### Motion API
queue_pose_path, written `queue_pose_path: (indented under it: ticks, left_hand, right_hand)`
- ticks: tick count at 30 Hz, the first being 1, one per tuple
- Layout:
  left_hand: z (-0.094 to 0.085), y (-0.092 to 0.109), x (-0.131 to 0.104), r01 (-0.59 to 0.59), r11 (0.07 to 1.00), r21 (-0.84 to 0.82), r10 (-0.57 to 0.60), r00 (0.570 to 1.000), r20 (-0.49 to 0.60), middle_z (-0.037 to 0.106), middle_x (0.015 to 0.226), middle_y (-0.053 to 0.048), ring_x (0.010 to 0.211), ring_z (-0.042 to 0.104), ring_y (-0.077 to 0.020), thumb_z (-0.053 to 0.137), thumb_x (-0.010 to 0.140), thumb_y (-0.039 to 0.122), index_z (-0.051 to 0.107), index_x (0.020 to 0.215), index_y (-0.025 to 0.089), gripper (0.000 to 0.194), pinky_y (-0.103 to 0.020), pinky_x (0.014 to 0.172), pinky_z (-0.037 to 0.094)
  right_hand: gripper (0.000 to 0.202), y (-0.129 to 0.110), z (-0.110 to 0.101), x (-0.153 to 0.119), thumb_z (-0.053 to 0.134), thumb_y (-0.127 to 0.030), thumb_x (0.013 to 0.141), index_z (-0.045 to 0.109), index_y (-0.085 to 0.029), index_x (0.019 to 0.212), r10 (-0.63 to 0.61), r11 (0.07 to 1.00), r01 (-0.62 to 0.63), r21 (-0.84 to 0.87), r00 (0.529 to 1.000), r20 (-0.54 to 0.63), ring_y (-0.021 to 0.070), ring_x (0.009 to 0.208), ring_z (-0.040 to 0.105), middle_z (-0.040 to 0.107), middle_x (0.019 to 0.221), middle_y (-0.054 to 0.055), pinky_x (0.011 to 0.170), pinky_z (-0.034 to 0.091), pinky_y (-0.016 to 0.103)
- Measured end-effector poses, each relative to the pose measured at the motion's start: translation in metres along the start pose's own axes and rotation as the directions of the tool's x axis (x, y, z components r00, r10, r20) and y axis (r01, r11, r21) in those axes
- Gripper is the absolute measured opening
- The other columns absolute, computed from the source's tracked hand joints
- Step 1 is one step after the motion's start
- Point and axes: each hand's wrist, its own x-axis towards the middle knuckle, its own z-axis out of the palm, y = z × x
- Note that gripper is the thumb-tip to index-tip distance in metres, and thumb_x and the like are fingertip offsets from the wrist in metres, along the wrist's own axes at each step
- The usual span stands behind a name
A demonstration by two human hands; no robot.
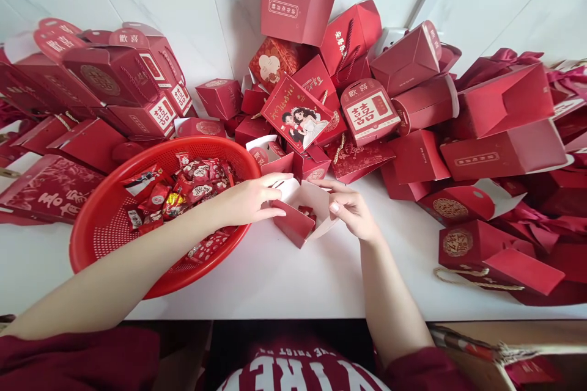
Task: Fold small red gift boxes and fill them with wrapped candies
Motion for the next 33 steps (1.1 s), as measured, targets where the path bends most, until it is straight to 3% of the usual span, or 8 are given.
queue_pose_path:
  ticks: [7,10,14,18,21,24,27,33]
  left_hand:
    - [0.010,0.006,0.005,0.107,0.993,-0.049,-0.112,0.986,-0.127,0.046,0.150,-0.006,0.100,0.068,-0.0195,0.064,0.091,0.039,0.062,0.102,0.020,0.022,-0.034,0.088,0.056]
    - [0.015,0.007,0.007,0.112,0.991,-0.070,-0.123,0.975,-0.183,0.045,0.149,-0.008,0.110,0.066,-0.0221,0.069,0.087,0.033,0.054,0.124,0.023,0.041,-0.039,0.100,0.054]
    - [0.018,0.007,0.008,0.081,0.994,-0.072,-0.092,0.980,-0.175,0.044,0.150,-0.007,0.130,0.056,-0.0242,0.066,0.089,0.025,0.050,0.135,0.024,0.049,-0.040,0.111,0.047]
    - [0.018,0.004,0.007,0.066,0.996,-0.063,-0.075,0.983,-0.167,0.048,0.151,-0.005,0.137,0.051,-0.0230,0.065,0.090,0.024,0.045,0.144,0.025,0.057,-0.039,0.117,0.043]
    - [0.018,0.005,0.006,0.088,0.994,-0.061,-0.096,0.982,-0.160,0.052,0.149,-0.004,0.134,0.054,-0.0233,0.065,0.089,0.024,0.042,0.148,0.026,0.063,-0.038,0.114,0.046]
    - [0.019,0.007,0.005,0.132,0.991,-0.025,-0.134,0.981,-0.143,0.062,0.138,-0.004,0.114,0.068,-0.0233,0.065,0.090,0.026,0.039,0.152,0.028,0.067,-0.035,0.100,0.056]
    - [0.023,0.006,0.004,0.071,0.996,0.044,-0.065,0.990,-0.125,0.068,0.129,-0.004,0.104,0.072,-0.0215,0.060,0.094,0.028,0.046,0.149,0.026,0.057,-0.033,0.094,0.059]
    - [0.027,0.003,0.003,-0.154,0.968,0.198,0.159,0.987,-0.012,0.054,0.146,-0.008,0.138,0.051,-0.0212,0.063,0.093,0.030,0.060,0.137,0.018,0.046,-0.033,0.119,0.041]
  right_hand:
    - [0.017,-0.004,0.001,0.001,0.071,-0.040,0.089,0.068,-0.024,0.093,0.025,0.994,-0.024,-0.111,1.000,0.004,0.0254,0.112,0.064,0.069,0.119,0.008,0.099,0.048,0.041]
    - [0.026,-0.001,0.006,0.001,0.075,-0.039,0.086,0.064,-0.024,0.105,0.067,0.991,-0.065,-0.113,0.998,0.013,0.0242,0.107,0.065,0.070,0.113,0.006,0.097,0.049,0.040]
    - [0.029,0.005,0.011,0.001,0.069,-0.039,0.091,0.062,-0.024,0.115,0.110,0.983,-0.107,-0.148,0.994,0.013,0.0225,0.101,0.065,0.068,0.113,0.007,0.094,0.050,0.040]
    - [0.037,0.011,0.017,0.003,0.068,-0.037,0.091,0.058,-0.026,0.124,0.062,0.979,-0.063,-0.193,0.998,-0.014,0.0238,0.113,0.061,0.065,0.123,0.007,0.100,0.048,0.041]
    - [0.046,0.016,0.023,0.004,0.069,-0.037,0.090,0.052,-0.029,0.132,0.045,0.972,-0.047,-0.229,0.999,-0.015,0.0252,0.127,0.054,0.059,0.134,0.006,0.109,0.042,0.044]
    - [0.053,0.020,0.027,0.005,0.066,-0.039,0.091,0.046,-0.029,0.139,0.133,0.970,-0.131,-0.206,0.991,-0.004,0.0262,0.132,0.050,0.054,0.141,0.007,0.112,0.041,0.046]
    - [0.054,0.022,0.030,0.005,0.064,-0.041,0.093,0.044,-0.028,0.141,0.191,0.966,-0.187,-0.178,0.982,0.003,0.0262,0.131,0.052,0.054,0.143,0.008,0.112,0.042,0.046]
    - [0.044,0.024,0.034,0.005,0.054,-0.041,0.098,0.046,-0.028,0.139,0.251,0.957,-0.253,-0.139,0.967,-0.031,0.0250,0.128,0.055,0.055,0.142,0.008,0.107,0.046,0.044]
